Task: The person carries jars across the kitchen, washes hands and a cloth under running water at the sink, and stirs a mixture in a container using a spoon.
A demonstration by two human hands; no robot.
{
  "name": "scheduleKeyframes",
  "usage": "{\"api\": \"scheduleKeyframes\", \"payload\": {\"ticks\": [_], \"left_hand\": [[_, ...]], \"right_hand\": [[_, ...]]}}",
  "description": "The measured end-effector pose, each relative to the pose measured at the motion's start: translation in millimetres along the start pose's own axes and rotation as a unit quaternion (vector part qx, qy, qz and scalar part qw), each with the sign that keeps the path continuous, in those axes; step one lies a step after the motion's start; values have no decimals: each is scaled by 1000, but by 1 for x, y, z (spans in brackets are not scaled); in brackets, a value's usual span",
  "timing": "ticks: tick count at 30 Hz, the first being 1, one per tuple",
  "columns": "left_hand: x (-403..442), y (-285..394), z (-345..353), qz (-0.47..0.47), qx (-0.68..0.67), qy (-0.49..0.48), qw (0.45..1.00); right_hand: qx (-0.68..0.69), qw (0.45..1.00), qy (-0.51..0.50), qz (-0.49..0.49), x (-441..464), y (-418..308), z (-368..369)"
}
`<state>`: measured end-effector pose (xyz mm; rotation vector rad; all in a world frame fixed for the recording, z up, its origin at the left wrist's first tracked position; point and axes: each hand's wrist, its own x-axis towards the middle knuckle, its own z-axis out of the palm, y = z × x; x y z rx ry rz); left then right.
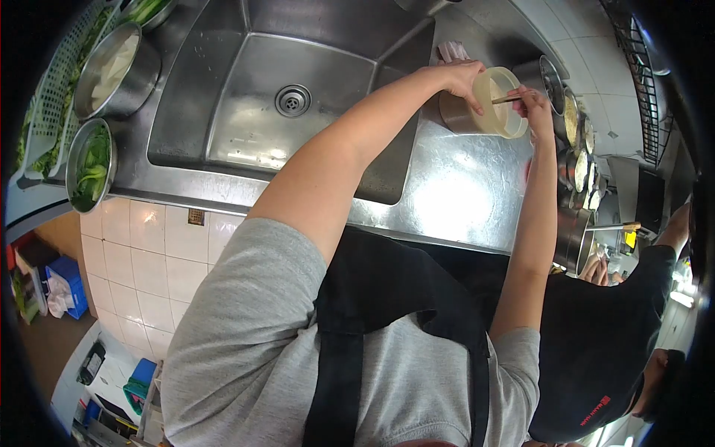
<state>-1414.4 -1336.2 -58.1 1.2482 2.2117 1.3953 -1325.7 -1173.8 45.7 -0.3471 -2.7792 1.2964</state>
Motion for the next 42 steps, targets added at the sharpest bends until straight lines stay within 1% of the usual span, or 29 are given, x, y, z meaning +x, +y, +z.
{"api": "scheduleKeyframes", "payload": {"ticks": [2,4,5,7,8,10,11,13,14,16,17,19,20,22,23,24,25,26,27,28,29,30,32,34,36,37,39,40,42], "left_hand": [[2,-3,-2,-1,-1,-5,1000],[1,-1,-5,2,4,-14,1000],[0,0,-6,-5,0,-21,1000],[2,-3,-5,-15,-6,-25,1000],[3,-5,-5,-7,-13,-24,1000],[7,-9,-2,2,-19,-25,1000],[9,-12,-1,7,-28,-31,999],[8,-11,-2,9,-39,-35,999],[8,-11,-3,12,-44,-33,998],[8,-12,-2,15,-49,-33,998],[9,-12,-2,11,-48,-40,998],[8,-11,-5,3,-48,-44,998],[8,-10,-6,-2,-38,-47,998],[11,-14,-4,-6,-26,-54,998],[14,-16,-5,12,-42,-69,997],[17,-19,-4,29,-59,-81,995],[10,-11,-11,29,-60,-80,995],[3,-4,-20,29,-108,-117,987],[-2,0,-24,29,-154,-155,975],[0,-7,-16,29,-154,-156,975],[3,-15,-6,43,-175,-112,977],[1,-13,-4,58,-197,-66,977],[0,-12,-6,28,-208,-68,975],[0,-17,-6,-3,-216,-72,974],[6,-19,-10,16,-223,-111,968],[9,-18,-13,16,-223,-110,968],[15,-20,-18,-9,-101,-138,985],[15,-20,-14,-11,-101,-139,985],[14,-11,-6,64,-7,-43,997]], "right_hand": [[21,1000,-18,1,1,7,-1],[-8,995,-91,38,-1,13,4],[-9,995,-90,37,-1,13,2],[54,997,20,43,-1,11,-1],[54,997,18,45,0,14,1],[6,996,-55,71,1,20,6],[6,996,-55,72,3,20,3],[39,997,30,52,5,18,-1],[38,998,29,52,6,18,0],[-3,996,-63,69,5,17,3],[-3,996,-63,69,5,16,4],[56,995,58,58,4,12,6],[55,995,56,58,5,11,7],[4,998,-42,47,4,13,9],[-13,997,-50,63,5,14,10],[-14,997,-50,62,6,13,8],[28,999,2,40,6,13,6],[71,996,52,18,7,13,6],[72,996,51,19,6,14,8],[36,998,4,43,5,16,10],[-1,997,-43,66,4,16,10],[-1,997,-42,66,4,15,8],[78,993,84,32,3,15,8],[80,992,96,28,1,10,11],[-9,999,-26,38,-2,3,15],[-10,999,-26,38,0,2,13],[42,995,82,-30,2,3,9],[43,995,82,-29,2,3,9],[8,999,-24,35,3,2,6]]}}
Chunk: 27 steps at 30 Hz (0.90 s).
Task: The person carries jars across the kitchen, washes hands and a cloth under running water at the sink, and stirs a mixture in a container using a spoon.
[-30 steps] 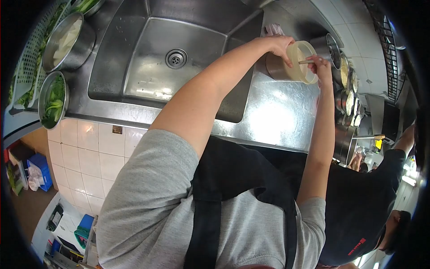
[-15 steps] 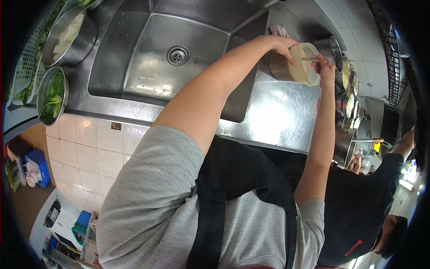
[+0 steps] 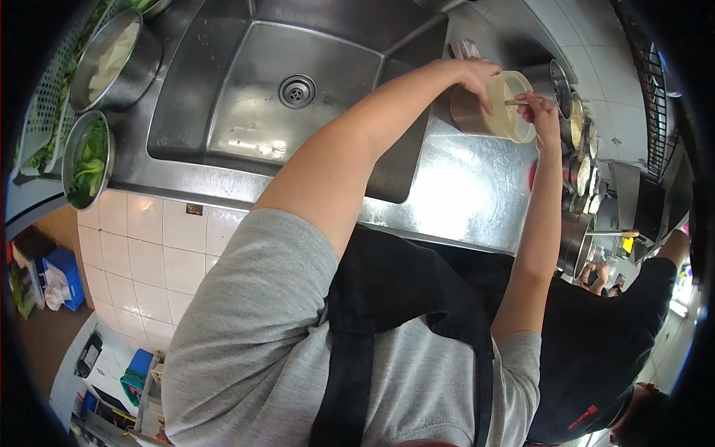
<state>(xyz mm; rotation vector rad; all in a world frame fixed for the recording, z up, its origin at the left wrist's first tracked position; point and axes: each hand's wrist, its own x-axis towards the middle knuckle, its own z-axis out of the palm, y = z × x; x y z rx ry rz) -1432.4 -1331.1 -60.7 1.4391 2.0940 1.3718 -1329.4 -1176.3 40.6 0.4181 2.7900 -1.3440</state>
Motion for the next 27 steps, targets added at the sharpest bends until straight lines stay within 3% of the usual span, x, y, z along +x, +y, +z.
{"api": "scheduleKeyframes", "payload": {"ticks": [2,5,7,8,10,12,14,15,17,19,20,22,23,25,27], "left_hand": [[-3,12,6,5,44,30,999],[-10,9,17,-16,-15,106,994],[-6,2,14,-46,-53,68,995],[-3,-2,12,-45,-53,67,995],[0,-8,10,-23,-82,29,996],[1,-8,6,-27,-45,19,998],[3,-2,-5,-28,-8,10,1000],[4,0,-9,-35,-17,-39,998],[-1,3,-12,-43,-27,-87,995],[-3,-5,-3,-6,-86,5,996],[-2,-9,-1,-4,-85,5,996],[-7,-14,3,-15,-172,22,985],[-7,-13,7,-16,-172,24,985],[-7,-9,13,21,-91,20,995],[-7,4,16,-6,-26,45,999]], "right_hand": [[2,1000,12,-7,1,1,-1],[3,999,19,-29,0,10,-2],[-20,996,-87,-17,3,18,-5],[-20,996,-86,-17,5,20,-9],[20,999,8,-35,5,19,-13],[-19,998,6,-54,3,21,-8],[-50,997,-64,-13,4,15,-9],[-27,998,-23,-55,5,16,-10],[-37,998,-39,-39,6,20,-8],[-51,996,-69,-9,5,19,-4],[-52,996,-68,-10,5,18,-5],[5,998,46,-31,3,15,-6],[4,999,44,-32,4,16,-5],[-51,997,-60,-14,5,19,-2],[-34,999,-31,-26,6,14,-6]]}}
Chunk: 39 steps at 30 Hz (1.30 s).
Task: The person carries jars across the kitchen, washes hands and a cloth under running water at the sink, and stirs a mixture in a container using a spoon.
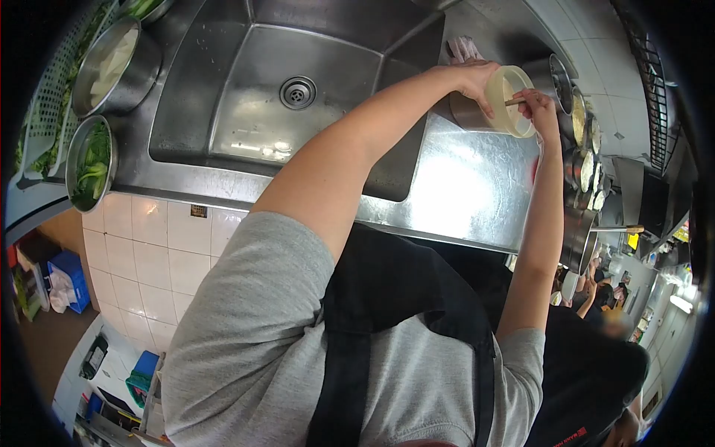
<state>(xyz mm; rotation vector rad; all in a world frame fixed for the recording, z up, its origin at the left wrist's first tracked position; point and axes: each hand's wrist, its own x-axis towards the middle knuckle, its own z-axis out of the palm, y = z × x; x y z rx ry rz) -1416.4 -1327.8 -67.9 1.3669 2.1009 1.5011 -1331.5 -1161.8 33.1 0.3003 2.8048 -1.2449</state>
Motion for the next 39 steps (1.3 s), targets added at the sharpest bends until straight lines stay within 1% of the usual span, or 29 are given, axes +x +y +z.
{"api": "scheduleKeyframes", "payload": {"ticks": [2,4,5,6,7,8,9,10,11,12,13,14,16,17,19,20,22,23,24,25,26,27,29,32,35,36,37,38,39], "left_hand": [[-9,20,-2,-45,87,48,994],[-4,11,1,-37,111,45,992],[0,7,0,-27,137,45,989],[3,7,-4,-27,137,45,989],[7,8,-9,-9,120,0,993],[8,8,-13,9,103,-44,994],[6,6,-12,7,103,-44,994],[3,4,-11,-14,48,-23,998],[3,3,-11,-32,-7,-2,999],[4,2,-11,-31,-7,-1,1000],[5,0,-12,-22,-49,-13,998],[5,-2,-13,-14,-90,-25,996],[8,-11,-9,-4,-89,-27,996],[12,-14,-8,10,-86,-30,996],[11,-4,-17,-13,-56,-54,997],[9,0,-20,-38,-25,-78,996],[4,5,-20,-30,-34,-79,996],[3,8,-21,-19,-42,-79,996],[4,10,-18,-18,-41,-79,996],[4,11,-13,-6,-6,-42,999],[2,11,-10,5,29,-6,1000],[1,8,-7,4,29,-6,1000],[3,5,-1,-22,-4,20,1000],[2,8,-7,-31,-31,-2,999],[17,-11,-3,8,-14,-10,1000],[15,-7,-5,10,-14,-11,1000],[12,0,-11,-7,47,-13,999],[8,7,-17,-25,107,-15,994],[7,7,-19,-28,107,-13,994]], "right_hand": [[14,999,29,-6,0,2,-3],[-9,997,-72,-12,1,9,-2],[-8,997,-69,-12,1,11,-5],[8,1000,-22,-9,0,8,-7],[25,999,24,-6,-1,5,-6],[24,999,22,-6,0,3,-4],[2,1000,-11,7,-1,3,-1],[-21,999,-42,20,-1,2,1],[-21,999,-40,20,1,2,-1],[-3,1000,-2,1,4,2,-4],[14,999,35,-17,6,3,-5],[13,999,33,-18,7,6,-4],[14,999,-37,9,5,7,1],[14,999,-36,9,5,5,-1],[-4,999,46,-3,5,-1,-7],[-4,999,44,-4,5,0,-6],[-17,998,-51,10,5,5,-2],[-17,999,-50,9,5,5,-4],[-4,1000,-5,8,5,4,-6],[9,999,38,8,4,4,-6],[28,999,41,-2,1,6,-4],[29,999,40,-1,2,10,-4],[-18,998,-55,11,4,18,-10],[11,1000,0,-3,-2,11,-19],[-15,998,-56,-6,-8,12,-10],[21,999,-43,-5,-6,16,-9],[20,999,-43,-5,-7,11,-11],[13,1000,9,-1,-7,6,-14],[5,998,60,3,-6,2,-15]]}}
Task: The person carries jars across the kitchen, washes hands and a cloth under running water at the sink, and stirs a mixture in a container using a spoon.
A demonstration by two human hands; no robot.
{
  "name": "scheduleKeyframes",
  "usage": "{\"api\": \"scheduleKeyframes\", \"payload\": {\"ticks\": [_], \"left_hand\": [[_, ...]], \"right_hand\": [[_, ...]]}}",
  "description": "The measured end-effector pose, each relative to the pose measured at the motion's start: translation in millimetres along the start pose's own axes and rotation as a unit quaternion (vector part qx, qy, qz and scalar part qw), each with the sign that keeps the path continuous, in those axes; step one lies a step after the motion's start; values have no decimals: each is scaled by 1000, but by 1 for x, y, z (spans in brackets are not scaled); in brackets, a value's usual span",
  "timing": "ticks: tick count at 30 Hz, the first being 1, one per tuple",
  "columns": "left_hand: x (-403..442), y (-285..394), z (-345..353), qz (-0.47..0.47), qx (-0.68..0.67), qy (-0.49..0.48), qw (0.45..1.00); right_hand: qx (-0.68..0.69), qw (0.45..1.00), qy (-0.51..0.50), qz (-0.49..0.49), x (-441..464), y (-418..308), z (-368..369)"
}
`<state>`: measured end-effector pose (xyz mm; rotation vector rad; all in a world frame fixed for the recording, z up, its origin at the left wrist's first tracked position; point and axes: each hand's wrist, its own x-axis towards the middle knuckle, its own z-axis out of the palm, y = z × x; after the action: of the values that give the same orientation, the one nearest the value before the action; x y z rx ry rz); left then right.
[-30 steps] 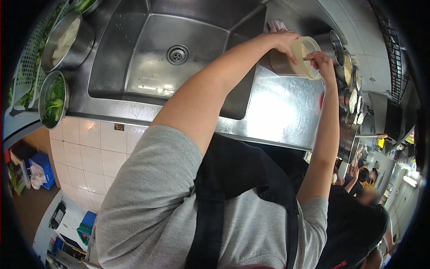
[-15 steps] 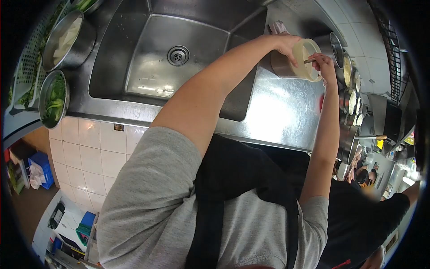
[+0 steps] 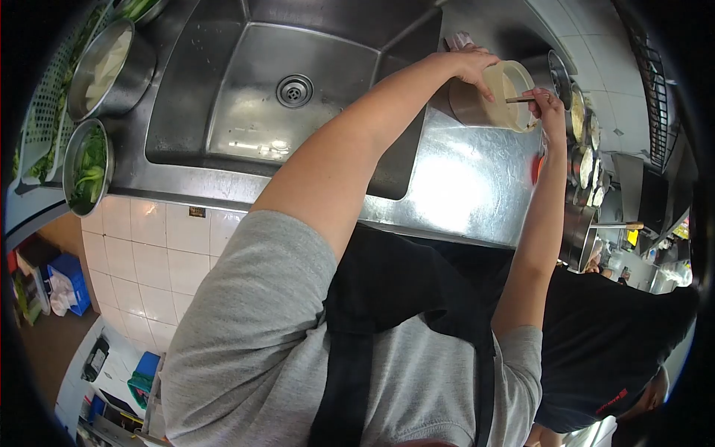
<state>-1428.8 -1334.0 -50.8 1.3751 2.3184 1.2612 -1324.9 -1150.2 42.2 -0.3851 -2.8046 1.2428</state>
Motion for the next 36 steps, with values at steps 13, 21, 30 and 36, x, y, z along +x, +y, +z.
{"api": "scheduleKeyframes", "payload": {"ticks": [13,21,30,36], "left_hand": [[-11,14,10,-12,-28,18,999],[-6,10,4,-3,-59,-9,998],[-3,4,4,5,-102,-18,995],[3,-5,7,14,-140,-64,988]], "right_hand": [[-20,999,-14,-26,1,-12,7],[18,1000,-9,-17,0,-4,-9],[18,1000,1,1,8,4,-10],[17,999,-36,-1,-2,-3,6]]}}
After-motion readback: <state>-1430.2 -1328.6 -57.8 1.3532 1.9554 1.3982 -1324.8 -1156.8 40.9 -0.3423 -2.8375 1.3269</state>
